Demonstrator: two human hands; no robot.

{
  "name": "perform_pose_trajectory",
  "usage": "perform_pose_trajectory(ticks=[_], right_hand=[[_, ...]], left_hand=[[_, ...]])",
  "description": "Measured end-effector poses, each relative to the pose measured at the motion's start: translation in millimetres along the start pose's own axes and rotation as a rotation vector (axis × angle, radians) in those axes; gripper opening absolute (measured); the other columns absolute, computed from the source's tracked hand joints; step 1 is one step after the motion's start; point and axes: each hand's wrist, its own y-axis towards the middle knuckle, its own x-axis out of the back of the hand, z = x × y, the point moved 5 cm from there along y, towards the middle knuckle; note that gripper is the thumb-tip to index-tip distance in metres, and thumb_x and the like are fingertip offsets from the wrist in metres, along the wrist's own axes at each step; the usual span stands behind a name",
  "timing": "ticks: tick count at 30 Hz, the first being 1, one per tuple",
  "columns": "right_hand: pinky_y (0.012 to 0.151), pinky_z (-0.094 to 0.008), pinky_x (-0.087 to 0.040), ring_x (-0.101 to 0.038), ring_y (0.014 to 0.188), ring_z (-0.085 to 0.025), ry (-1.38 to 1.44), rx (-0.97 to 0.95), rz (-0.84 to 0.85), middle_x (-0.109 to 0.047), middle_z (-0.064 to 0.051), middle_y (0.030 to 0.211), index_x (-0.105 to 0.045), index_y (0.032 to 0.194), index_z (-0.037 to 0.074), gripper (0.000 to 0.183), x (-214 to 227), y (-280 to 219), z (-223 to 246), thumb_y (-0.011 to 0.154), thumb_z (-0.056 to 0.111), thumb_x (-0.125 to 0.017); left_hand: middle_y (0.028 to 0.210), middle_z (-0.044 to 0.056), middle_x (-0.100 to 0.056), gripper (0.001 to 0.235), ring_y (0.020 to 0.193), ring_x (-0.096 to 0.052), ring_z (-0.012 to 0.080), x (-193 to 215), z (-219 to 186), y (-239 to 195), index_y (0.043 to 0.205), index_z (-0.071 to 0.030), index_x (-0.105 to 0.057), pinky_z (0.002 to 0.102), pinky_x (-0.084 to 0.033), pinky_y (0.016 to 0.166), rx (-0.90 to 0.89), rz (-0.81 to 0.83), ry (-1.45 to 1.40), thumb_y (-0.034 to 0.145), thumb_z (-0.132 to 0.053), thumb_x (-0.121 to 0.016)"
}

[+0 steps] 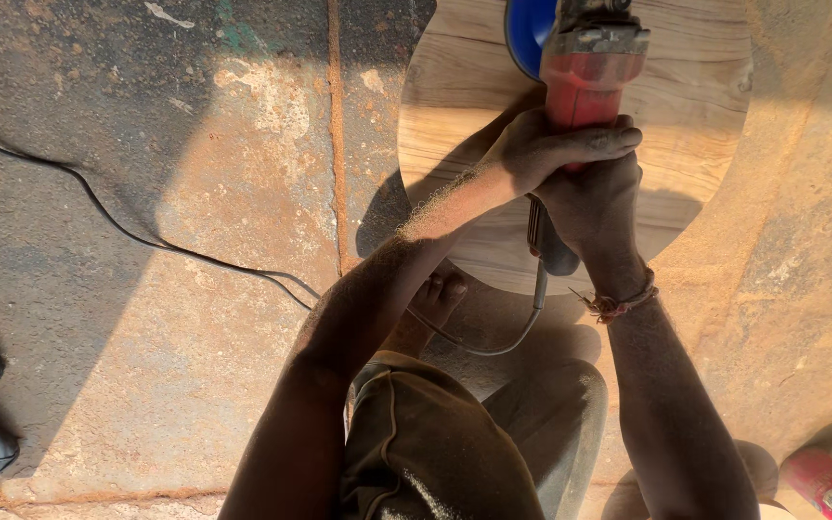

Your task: The person uses a red angle grinder with a blue sanding disc to smooth the surface of a circular wooden board. They move the tool across the wood in circular motions and occasionally pause to wipe the surface with their hand.

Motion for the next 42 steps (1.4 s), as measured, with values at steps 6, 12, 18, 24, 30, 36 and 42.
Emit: perform_pose_trajectory(ticks=[6, 12, 18, 24, 30, 36, 42], right_hand=[[0.079, -0.037, -0.067, -0.078, 0.093, -0.024, -0.053, 0.111, 0.152, -0.074, -0.017, 0.102, -0.050, 0.118, -0.004, 0.045, -31, 43, 16, 0.086, 0.006, -0.080], [0.078, -0.037, -0.067, -0.078, 0.094, -0.026, -0.055, 0.078, 0.177, -0.073, -0.018, 0.102, -0.050, 0.117, -0.004, 0.042, -30, 44, 25, 0.087, 0.006, -0.079], [0.075, -0.034, -0.067, -0.076, 0.091, -0.025, -0.082, 0.016, 0.143, -0.069, -0.020, 0.100, -0.044, 0.117, -0.007, 0.045, -16, 19, 22, 0.088, 0.007, -0.076], [0.075, -0.033, -0.068, -0.078, 0.089, -0.022, -0.108, 0.034, 0.250, -0.073, -0.015, 0.099, -0.053, 0.117, -0.003, 0.041, -30, 57, 23, 0.086, 0.007, -0.078], [0.077, -0.035, -0.068, -0.078, 0.091, -0.024, -0.098, 0.087, 0.228, -0.072, -0.015, 0.100, -0.052, 0.118, -0.003, 0.044, -35, 54, 33, 0.088, 0.009, -0.081], [0.079, -0.036, -0.068, -0.077, 0.096, -0.026, -0.152, 0.030, 0.171, -0.071, -0.018, 0.106, -0.046, 0.120, -0.004, 0.059, -19, 36, 16, 0.083, 0.014, -0.088], [0.081, -0.037, -0.068, -0.077, 0.097, -0.025, -0.147, -0.051, 0.138, -0.071, -0.017, 0.108, -0.046, 0.120, -0.002, 0.056, -16, 8, 12, 0.088, 0.018, -0.088]], left_hand=[[0.101, 0.021, -0.071, 0.058, 0.095, -0.077, 0.0287, 49, -12, 0, 0.122, 0.009, -0.060, 0.040, -0.070, 0.083, -0.032, -0.137, -0.057, 0.090, -0.036, -0.078], [0.099, 0.019, -0.071, 0.054, 0.091, -0.077, 0.0255, 43, -20, 4, 0.121, 0.009, -0.060, 0.037, -0.070, 0.080, -0.019, -0.119, -0.032, 0.092, -0.033, -0.077], [0.105, 0.018, -0.072, 0.056, 0.098, -0.075, 0.0263, 22, 7, -9, 0.124, 0.012, -0.061, 0.038, -0.068, 0.087, -0.172, -0.027, -0.117, 0.095, -0.032, -0.081], [0.080, 0.017, -0.069, 0.062, 0.067, -0.080, 0.0229, 49, 58, 30, 0.116, 0.012, -0.054, 0.032, -0.070, 0.057, 0.084, -0.188, -0.047, 0.096, -0.046, -0.062], [0.087, 0.019, -0.069, 0.065, 0.077, -0.078, 0.0256, 59, 42, 22, 0.117, 0.013, -0.056, 0.036, -0.069, 0.066, 0.053, -0.187, -0.062, 0.092, -0.046, -0.069], [0.100, 0.021, -0.073, 0.071, 0.093, -0.077, 0.0295, 31, -2, 8, 0.124, 0.010, -0.060, 0.041, -0.068, 0.081, 0.039, -0.100, -0.059, 0.085, -0.045, -0.080], [0.109, 0.015, -0.074, 0.070, 0.106, -0.076, 0.0256, 17, -14, -12, 0.130, 0.004, -0.056, 0.037, -0.066, 0.092, 0.008, -0.034, 0.090, 0.086, -0.042, -0.084]])
